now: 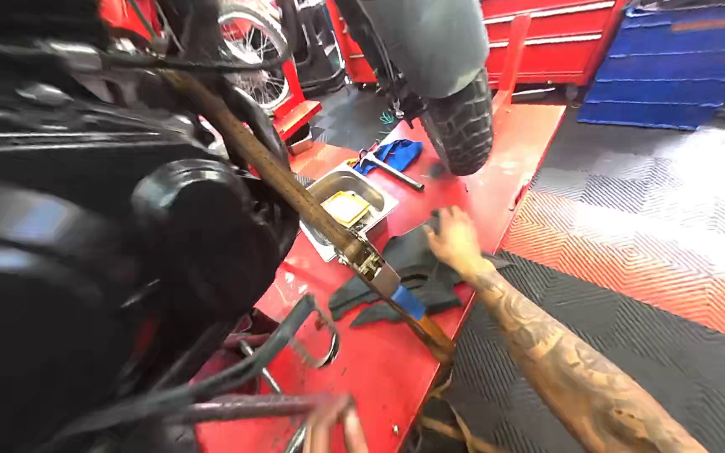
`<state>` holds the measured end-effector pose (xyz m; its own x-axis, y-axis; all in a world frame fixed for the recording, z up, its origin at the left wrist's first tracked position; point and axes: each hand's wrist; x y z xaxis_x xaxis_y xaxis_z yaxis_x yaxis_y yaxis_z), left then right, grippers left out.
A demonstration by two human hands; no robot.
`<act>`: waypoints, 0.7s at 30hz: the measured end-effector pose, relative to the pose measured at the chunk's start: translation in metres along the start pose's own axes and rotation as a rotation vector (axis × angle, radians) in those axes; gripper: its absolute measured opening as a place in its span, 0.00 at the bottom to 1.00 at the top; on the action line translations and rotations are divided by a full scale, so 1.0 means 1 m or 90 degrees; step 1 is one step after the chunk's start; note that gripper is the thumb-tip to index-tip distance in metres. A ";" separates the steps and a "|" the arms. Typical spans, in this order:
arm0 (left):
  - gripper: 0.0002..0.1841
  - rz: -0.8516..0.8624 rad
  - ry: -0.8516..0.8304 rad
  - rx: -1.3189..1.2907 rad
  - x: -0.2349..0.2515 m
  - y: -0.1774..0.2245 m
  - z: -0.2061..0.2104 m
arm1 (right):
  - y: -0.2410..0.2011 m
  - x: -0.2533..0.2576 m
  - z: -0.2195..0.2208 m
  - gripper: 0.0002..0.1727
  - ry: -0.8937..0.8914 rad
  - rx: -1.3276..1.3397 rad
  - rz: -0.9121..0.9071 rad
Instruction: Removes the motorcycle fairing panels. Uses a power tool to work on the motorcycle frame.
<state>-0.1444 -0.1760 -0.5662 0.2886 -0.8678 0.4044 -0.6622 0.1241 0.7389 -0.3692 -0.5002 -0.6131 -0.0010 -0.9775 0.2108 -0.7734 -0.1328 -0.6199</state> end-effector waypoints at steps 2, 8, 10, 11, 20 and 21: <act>0.15 -0.134 0.013 0.030 0.075 -0.028 0.057 | -0.024 0.035 0.028 0.28 -0.045 -0.033 -0.171; 0.13 -0.228 0.136 -0.066 0.207 -0.098 0.109 | -0.035 0.095 0.088 0.19 -0.196 -0.135 -0.326; 0.14 -0.209 0.207 -0.057 0.235 -0.121 0.119 | -0.041 0.103 0.082 0.21 -0.198 -0.126 -0.312; 0.15 -0.231 0.221 -0.049 0.247 -0.125 0.125 | -0.049 0.111 0.078 0.23 -0.204 -0.119 -0.298; 0.15 -0.294 0.169 0.072 0.294 -0.133 0.134 | -0.117 0.201 0.153 0.52 -0.419 -0.190 -0.196; 0.15 -0.287 0.168 0.078 0.301 -0.135 0.132 | -0.120 0.206 0.151 0.43 -0.414 -0.186 -0.197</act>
<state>-0.0589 -0.5172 -0.6154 0.7170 -0.6692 0.1951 -0.5035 -0.3036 0.8089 -0.1808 -0.7100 -0.6098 0.5442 -0.8147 -0.2004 -0.8140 -0.4549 -0.3611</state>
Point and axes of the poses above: each hand's wrist, its own x-axis towards the middle knuckle, its own z-axis out of the palm, y = z × x, and after that the axes turned 4 degrees about -y, right-handed
